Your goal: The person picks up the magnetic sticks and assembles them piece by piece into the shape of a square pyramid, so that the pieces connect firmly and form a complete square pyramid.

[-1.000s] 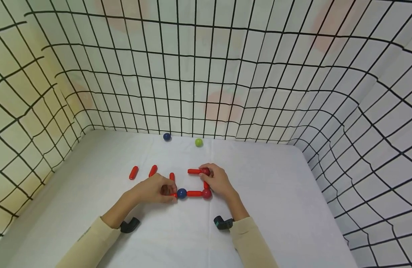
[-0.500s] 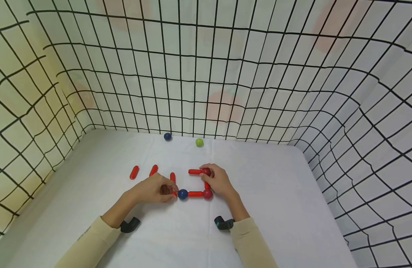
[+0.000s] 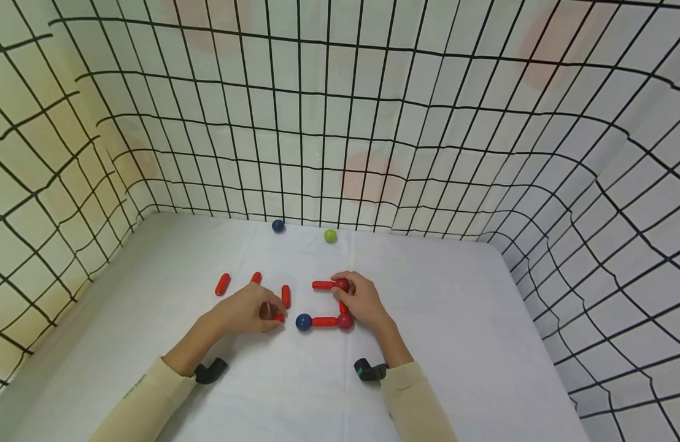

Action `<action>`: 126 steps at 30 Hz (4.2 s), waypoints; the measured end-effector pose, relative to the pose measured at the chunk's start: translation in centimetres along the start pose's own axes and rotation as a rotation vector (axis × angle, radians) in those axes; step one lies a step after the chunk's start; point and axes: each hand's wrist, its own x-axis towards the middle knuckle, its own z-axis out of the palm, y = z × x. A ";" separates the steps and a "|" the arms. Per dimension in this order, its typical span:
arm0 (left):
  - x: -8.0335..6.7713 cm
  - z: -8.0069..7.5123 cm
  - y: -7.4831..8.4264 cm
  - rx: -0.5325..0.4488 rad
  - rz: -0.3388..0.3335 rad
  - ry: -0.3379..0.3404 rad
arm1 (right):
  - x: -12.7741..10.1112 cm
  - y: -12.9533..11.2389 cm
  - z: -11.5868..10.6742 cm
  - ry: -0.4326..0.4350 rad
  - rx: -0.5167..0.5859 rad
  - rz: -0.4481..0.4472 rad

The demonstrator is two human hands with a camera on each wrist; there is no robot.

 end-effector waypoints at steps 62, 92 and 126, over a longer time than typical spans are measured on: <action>10.7 -5.3 -7.6 0.023 -0.461 0.308 | 0.0 0.8 0.1 0.023 0.011 0.014; 6.8 -1.6 -1.4 -0.187 -0.221 0.214 | 0.2 0.7 -0.1 0.023 0.000 -0.003; 7.9 0.6 0.6 -0.078 -0.195 0.105 | 0.3 0.1 -0.2 0.043 -0.075 -0.017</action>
